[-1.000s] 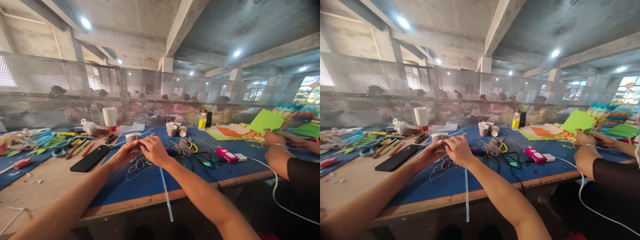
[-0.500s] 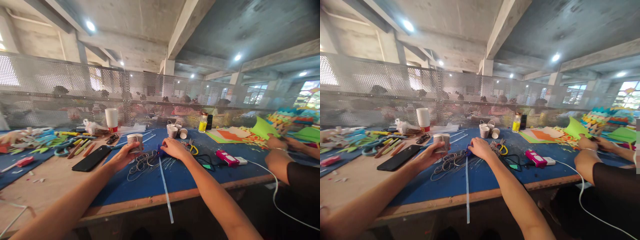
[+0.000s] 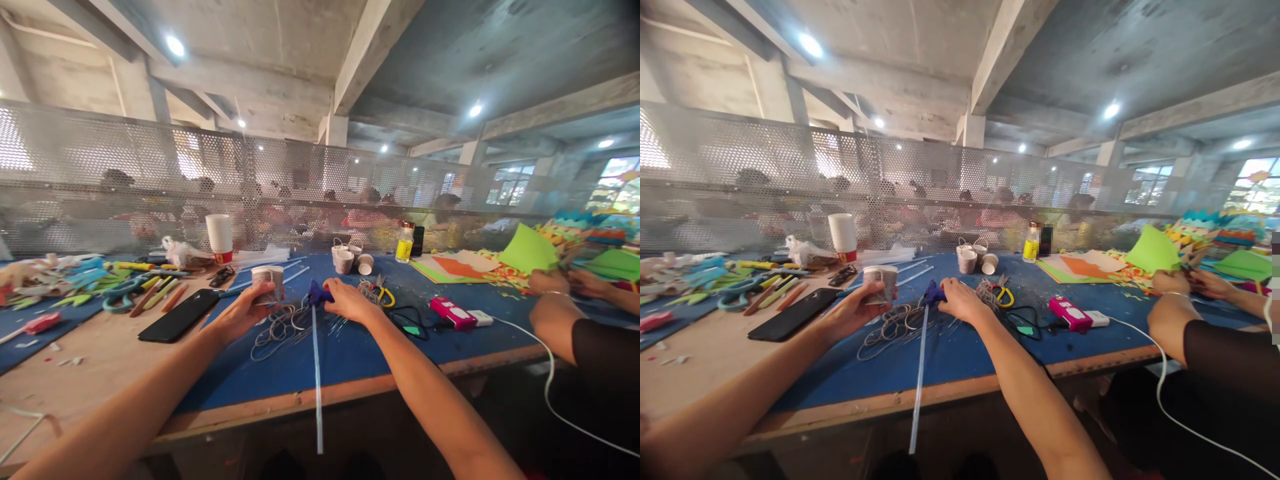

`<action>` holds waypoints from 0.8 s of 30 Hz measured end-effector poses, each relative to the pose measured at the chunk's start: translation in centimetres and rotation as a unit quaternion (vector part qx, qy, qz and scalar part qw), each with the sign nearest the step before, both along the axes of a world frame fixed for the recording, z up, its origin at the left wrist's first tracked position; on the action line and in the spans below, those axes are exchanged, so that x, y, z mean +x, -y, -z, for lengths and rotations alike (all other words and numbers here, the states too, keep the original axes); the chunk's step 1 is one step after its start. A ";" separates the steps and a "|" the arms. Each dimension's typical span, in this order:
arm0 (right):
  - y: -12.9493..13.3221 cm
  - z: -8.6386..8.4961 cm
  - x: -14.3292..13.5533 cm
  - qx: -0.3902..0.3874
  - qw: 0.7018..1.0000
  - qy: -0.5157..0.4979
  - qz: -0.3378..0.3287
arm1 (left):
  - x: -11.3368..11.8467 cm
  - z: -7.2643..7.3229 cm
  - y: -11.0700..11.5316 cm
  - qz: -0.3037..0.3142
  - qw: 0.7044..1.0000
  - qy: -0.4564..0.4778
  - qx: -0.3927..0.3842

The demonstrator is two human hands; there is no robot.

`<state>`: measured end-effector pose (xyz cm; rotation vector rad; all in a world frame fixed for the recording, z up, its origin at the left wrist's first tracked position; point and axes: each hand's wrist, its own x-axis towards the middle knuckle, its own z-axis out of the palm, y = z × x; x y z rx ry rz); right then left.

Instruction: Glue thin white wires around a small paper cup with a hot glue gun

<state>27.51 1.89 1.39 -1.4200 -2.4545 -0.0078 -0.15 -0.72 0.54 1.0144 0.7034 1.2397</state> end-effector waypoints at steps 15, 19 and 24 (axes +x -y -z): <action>1.2 -0.8 -1.6 -0.089 0.905 -0.377 -0.175 | 0.6 -0.1 -0.2 -0.021 1.000 -0.017 -0.015; 1.6 -0.9 -1.8 -0.131 0.894 -0.378 -0.200 | 0.9 -0.4 0.2 -0.030 0.999 -0.029 -0.009; 2.3 -1.2 -2.1 -0.127 0.895 -0.376 -0.204 | 1.2 -0.9 0.7 -0.031 0.999 -0.036 -0.009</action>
